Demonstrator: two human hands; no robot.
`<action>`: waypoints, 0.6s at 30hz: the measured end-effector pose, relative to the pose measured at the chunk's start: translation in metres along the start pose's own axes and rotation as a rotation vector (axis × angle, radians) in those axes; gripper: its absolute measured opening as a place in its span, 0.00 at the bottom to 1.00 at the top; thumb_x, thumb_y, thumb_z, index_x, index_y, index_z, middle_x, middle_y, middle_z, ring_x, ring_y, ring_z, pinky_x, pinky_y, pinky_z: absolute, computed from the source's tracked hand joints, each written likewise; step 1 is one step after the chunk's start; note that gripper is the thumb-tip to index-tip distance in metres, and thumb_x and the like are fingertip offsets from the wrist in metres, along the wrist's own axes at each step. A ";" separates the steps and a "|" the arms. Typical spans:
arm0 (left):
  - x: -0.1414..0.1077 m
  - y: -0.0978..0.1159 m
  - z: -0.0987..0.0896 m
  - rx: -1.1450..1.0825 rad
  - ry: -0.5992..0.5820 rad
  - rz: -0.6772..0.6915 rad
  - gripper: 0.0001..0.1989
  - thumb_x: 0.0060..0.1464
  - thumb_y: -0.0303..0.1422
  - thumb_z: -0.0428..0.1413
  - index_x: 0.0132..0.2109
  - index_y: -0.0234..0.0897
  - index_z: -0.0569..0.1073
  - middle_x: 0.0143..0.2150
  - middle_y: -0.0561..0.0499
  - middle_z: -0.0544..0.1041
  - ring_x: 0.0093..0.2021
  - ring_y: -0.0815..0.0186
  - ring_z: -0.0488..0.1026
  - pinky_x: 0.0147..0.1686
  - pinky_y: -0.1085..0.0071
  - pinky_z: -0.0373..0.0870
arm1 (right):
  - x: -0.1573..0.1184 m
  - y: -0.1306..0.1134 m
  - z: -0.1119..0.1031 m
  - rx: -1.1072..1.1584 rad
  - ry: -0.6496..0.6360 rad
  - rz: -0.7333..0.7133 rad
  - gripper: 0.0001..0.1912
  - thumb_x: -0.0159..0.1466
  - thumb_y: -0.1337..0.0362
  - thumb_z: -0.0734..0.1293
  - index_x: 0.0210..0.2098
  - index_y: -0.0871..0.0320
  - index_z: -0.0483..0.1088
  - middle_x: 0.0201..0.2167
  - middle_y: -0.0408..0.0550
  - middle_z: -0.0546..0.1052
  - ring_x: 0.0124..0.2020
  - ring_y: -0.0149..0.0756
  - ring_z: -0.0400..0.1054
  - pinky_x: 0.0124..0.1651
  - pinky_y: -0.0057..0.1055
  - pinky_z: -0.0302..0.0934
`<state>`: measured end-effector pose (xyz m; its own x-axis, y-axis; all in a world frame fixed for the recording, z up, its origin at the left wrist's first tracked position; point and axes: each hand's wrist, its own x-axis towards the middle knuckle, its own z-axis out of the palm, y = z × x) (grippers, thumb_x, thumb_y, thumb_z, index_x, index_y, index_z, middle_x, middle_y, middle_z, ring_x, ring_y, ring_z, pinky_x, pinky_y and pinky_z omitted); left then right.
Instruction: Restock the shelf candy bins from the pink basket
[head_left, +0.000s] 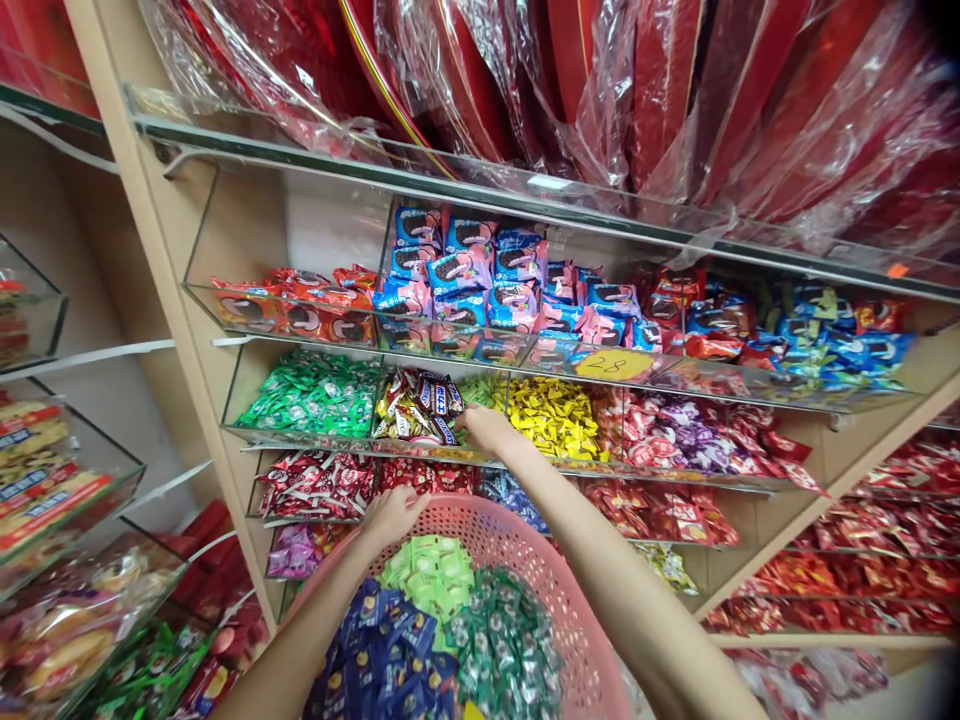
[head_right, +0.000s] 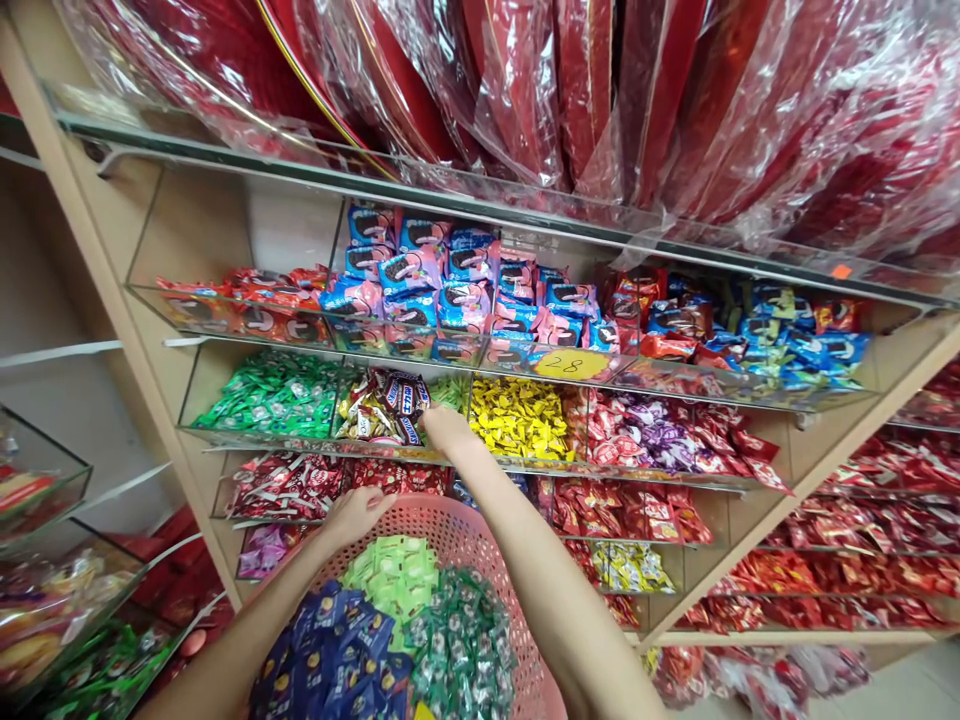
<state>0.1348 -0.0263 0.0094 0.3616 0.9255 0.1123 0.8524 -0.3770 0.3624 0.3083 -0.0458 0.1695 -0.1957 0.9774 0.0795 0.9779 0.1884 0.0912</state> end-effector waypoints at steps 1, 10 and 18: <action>0.000 -0.001 0.000 0.000 0.005 -0.002 0.26 0.51 0.53 0.37 0.28 0.38 0.69 0.28 0.49 0.74 0.29 0.65 0.70 0.25 0.75 0.51 | 0.001 -0.002 0.000 -0.022 -0.027 0.011 0.17 0.53 0.74 0.60 0.39 0.53 0.71 0.43 0.50 0.69 0.41 0.36 0.66 0.37 0.26 0.57; 0.003 -0.008 0.005 0.008 0.023 0.007 0.26 0.52 0.53 0.36 0.27 0.38 0.68 0.27 0.49 0.74 0.29 0.64 0.71 0.23 0.74 0.49 | 0.000 -0.001 0.001 -0.067 -0.019 0.019 0.13 0.54 0.74 0.60 0.36 0.58 0.70 0.43 0.53 0.68 0.40 0.38 0.67 0.36 0.28 0.58; 0.003 0.001 0.000 -0.031 -0.004 -0.020 0.25 0.51 0.52 0.38 0.28 0.38 0.69 0.28 0.49 0.74 0.29 0.65 0.70 0.24 0.75 0.50 | -0.007 0.010 -0.004 0.009 0.095 0.033 0.09 0.56 0.70 0.60 0.34 0.58 0.68 0.37 0.52 0.71 0.37 0.36 0.66 0.33 0.27 0.54</action>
<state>0.1365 -0.0241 0.0105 0.3461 0.9327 0.1012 0.8475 -0.3571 0.3926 0.3191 -0.0513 0.1736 -0.1689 0.9698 0.1762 0.9845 0.1572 0.0780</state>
